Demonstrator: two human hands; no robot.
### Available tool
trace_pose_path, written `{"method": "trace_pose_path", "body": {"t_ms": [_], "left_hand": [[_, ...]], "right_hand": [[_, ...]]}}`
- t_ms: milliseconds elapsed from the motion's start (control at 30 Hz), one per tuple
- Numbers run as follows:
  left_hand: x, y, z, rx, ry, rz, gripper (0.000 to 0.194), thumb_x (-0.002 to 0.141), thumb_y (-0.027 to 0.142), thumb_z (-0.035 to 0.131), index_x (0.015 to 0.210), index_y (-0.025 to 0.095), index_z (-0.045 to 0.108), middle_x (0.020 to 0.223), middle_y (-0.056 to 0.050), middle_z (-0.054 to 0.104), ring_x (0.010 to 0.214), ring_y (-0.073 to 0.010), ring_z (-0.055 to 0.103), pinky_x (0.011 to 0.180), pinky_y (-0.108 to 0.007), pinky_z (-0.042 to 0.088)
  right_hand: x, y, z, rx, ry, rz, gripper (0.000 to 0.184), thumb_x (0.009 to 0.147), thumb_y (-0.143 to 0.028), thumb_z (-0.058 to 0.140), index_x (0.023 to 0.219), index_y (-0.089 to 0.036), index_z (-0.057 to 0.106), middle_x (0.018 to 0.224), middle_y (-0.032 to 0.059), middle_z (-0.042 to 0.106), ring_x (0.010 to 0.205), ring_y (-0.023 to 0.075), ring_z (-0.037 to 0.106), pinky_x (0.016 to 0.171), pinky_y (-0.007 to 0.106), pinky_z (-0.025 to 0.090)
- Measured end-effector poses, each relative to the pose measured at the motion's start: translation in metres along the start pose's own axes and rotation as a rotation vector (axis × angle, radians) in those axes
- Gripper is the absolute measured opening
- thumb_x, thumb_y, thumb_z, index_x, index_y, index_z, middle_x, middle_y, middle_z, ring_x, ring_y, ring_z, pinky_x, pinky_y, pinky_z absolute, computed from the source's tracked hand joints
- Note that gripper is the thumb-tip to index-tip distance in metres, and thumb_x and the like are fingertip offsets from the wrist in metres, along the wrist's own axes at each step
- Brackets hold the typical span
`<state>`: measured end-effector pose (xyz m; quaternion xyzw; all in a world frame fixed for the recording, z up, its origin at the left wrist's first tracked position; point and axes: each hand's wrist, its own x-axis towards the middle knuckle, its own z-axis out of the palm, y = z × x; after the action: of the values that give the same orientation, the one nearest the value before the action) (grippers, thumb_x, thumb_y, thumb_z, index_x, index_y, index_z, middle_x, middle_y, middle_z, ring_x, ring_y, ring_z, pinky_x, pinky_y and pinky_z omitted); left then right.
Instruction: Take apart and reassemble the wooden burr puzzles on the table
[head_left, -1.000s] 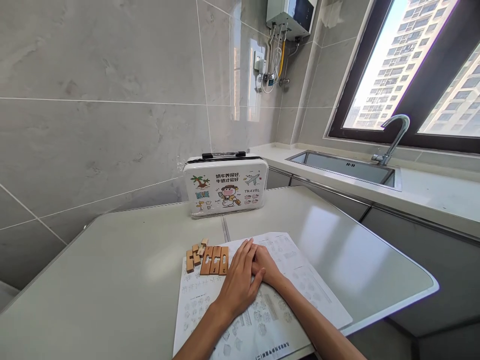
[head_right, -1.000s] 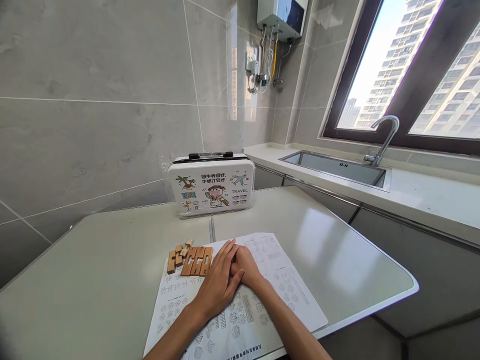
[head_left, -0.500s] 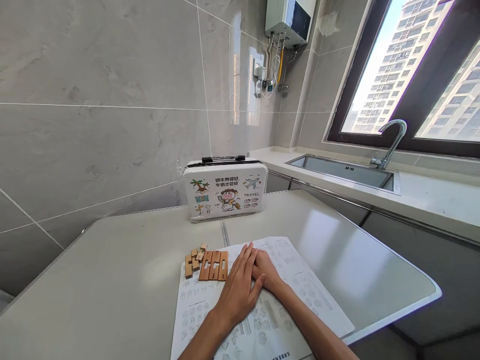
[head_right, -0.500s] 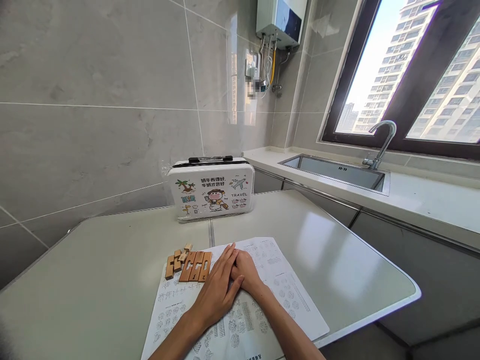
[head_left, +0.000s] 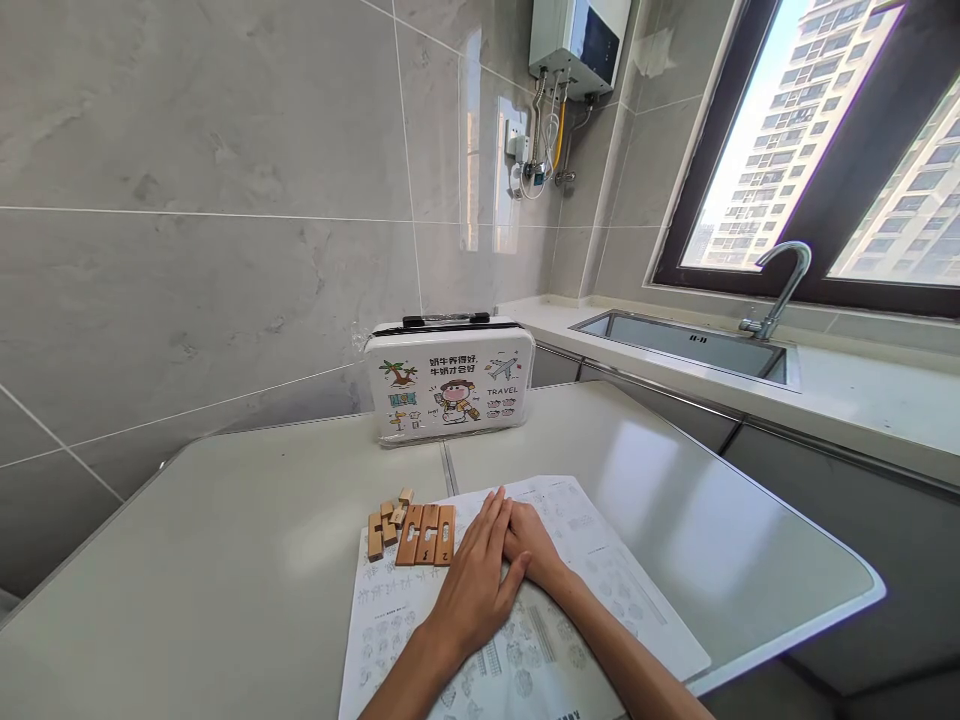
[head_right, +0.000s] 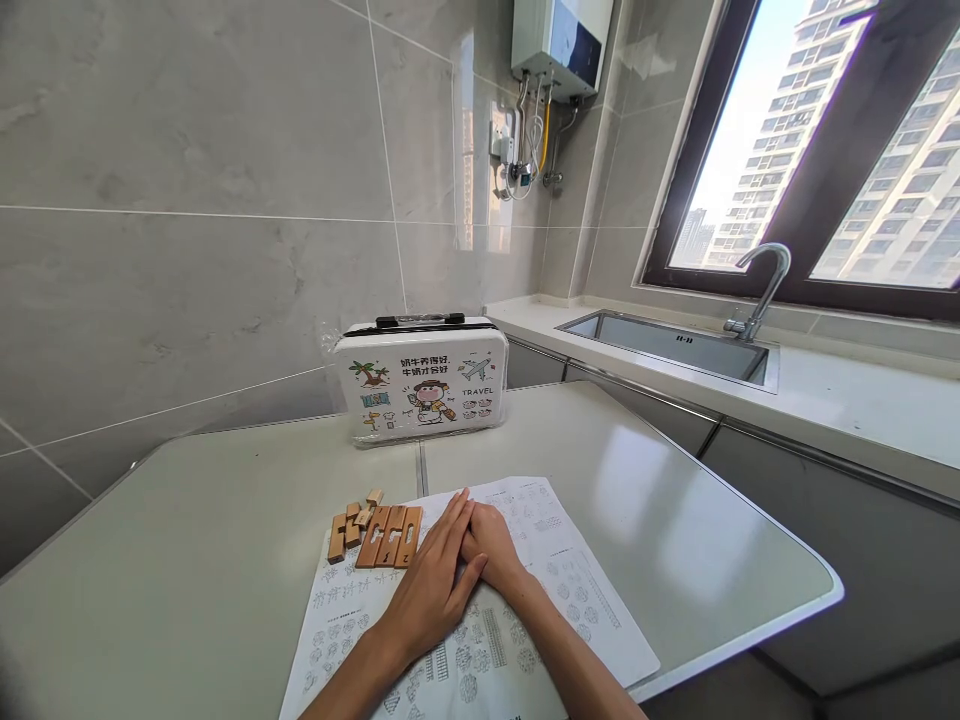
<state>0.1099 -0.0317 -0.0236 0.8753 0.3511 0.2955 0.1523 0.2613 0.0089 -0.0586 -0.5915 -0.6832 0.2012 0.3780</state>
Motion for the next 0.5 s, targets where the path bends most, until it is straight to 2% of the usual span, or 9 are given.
{"method": "trace_pose_path", "body": {"t_ms": [500], "left_hand": [[0.0008, 0.0001, -0.0007, 0.017, -0.011, 0.003, 0.074, 0.112, 0.040, 0.047, 0.173, 0.033, 0.007, 0.179, -0.009, 0.023, 0.165, -0.0288, 0.025, 0.131, -0.054, 0.037]], "right_hand": [[0.0005, -0.0006, -0.0026, -0.011, -0.014, 0.013, 0.037, 0.097, -0.020, 0.044, 0.061, -0.019, 0.054, 0.058, 0.0022, 0.058, 0.055, 0.0142, 0.045, 0.056, 0.025, 0.032]]}}
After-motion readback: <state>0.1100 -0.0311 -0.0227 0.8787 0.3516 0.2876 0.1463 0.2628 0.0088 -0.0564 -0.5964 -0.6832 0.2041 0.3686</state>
